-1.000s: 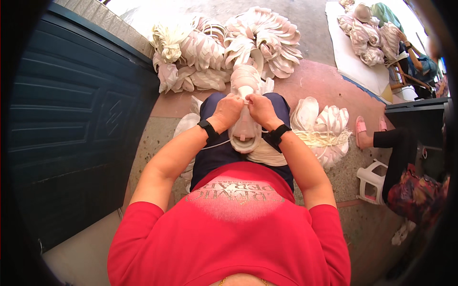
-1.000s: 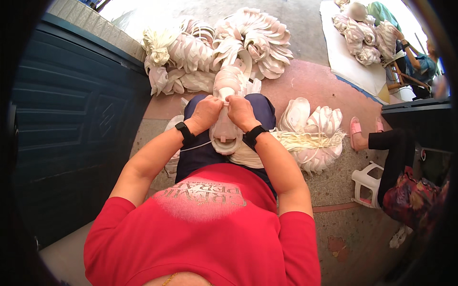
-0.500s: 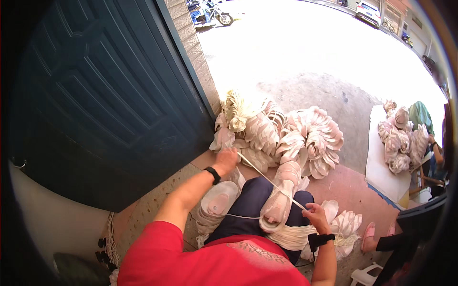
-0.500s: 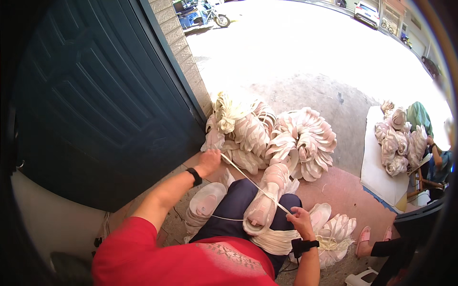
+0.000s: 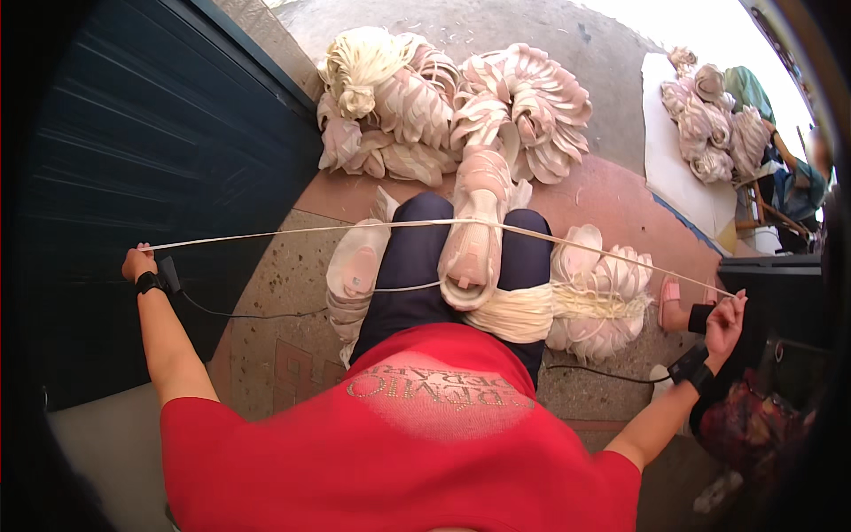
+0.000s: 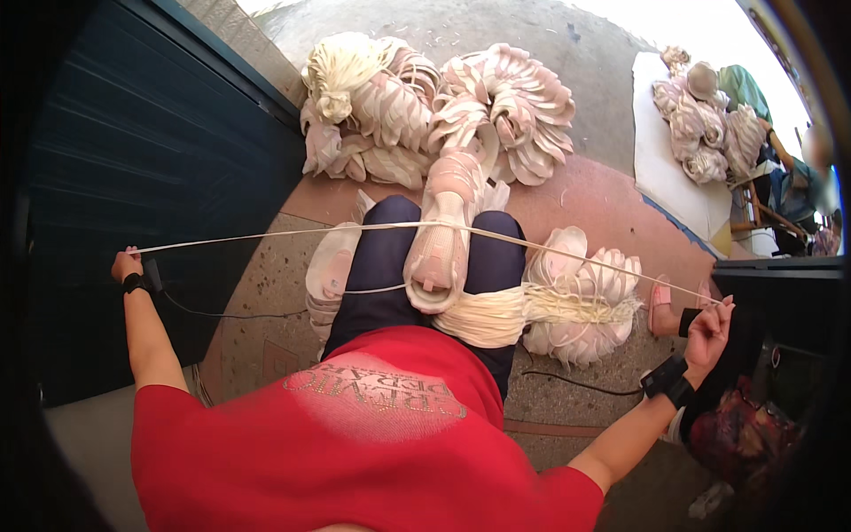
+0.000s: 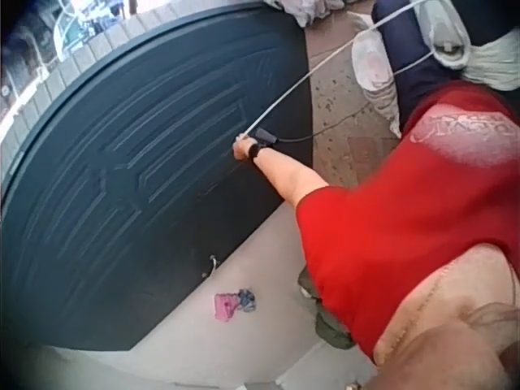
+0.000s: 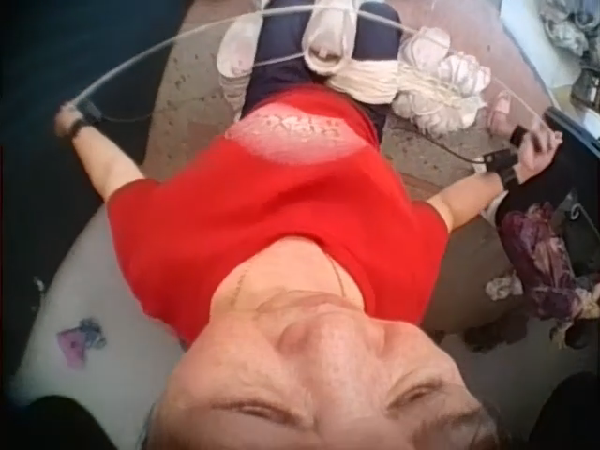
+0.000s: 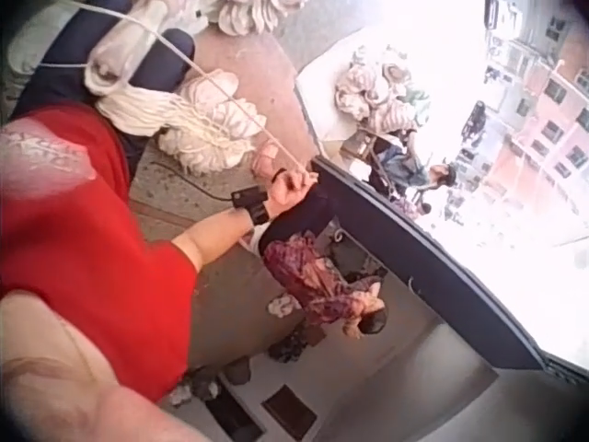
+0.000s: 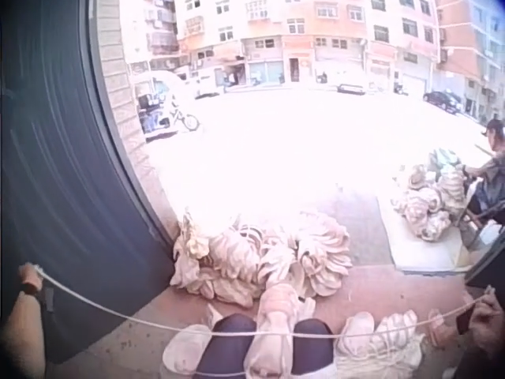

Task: Insert laces into a white sneaker upper as part of a manufacturing assembly process.

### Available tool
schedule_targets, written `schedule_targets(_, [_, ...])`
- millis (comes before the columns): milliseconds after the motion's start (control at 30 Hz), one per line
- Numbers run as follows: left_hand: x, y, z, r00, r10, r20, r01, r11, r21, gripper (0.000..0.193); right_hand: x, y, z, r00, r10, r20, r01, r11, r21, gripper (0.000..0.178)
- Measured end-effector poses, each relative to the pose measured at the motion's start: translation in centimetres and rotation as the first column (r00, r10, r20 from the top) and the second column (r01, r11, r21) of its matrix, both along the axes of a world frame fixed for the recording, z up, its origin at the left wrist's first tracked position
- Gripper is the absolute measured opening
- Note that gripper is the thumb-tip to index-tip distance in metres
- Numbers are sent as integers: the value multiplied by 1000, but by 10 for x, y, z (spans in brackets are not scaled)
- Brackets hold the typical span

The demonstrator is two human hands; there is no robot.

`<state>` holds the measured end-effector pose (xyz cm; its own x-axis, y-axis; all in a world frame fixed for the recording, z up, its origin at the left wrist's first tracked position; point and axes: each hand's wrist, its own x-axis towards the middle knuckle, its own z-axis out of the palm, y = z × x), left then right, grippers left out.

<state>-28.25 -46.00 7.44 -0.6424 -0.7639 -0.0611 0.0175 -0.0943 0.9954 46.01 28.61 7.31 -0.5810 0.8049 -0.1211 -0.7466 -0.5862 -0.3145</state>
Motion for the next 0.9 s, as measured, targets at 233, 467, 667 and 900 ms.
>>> schedule_targets(233, [-27,59,-11,795,-607,9,605,793,78,6,-39,-1,37,868,-313,386,28,806,591,34])
schedule_targets(467, [176,344,-70,-116,-914,389,978,-38,204,20,-227,-119,-100,469,-419,777,-755,266,599,11])
schedule_targets(667, [273,426,-127,-514,-747,421,855,-405,324,18,-294,-172,-142,423,-494,759,-864,32,502,16])
schedule_targets(900, [278,442,-139,-239,-756,609,826,-488,-282,19,-312,-165,-150,307,-653,693,-923,-27,384,14])
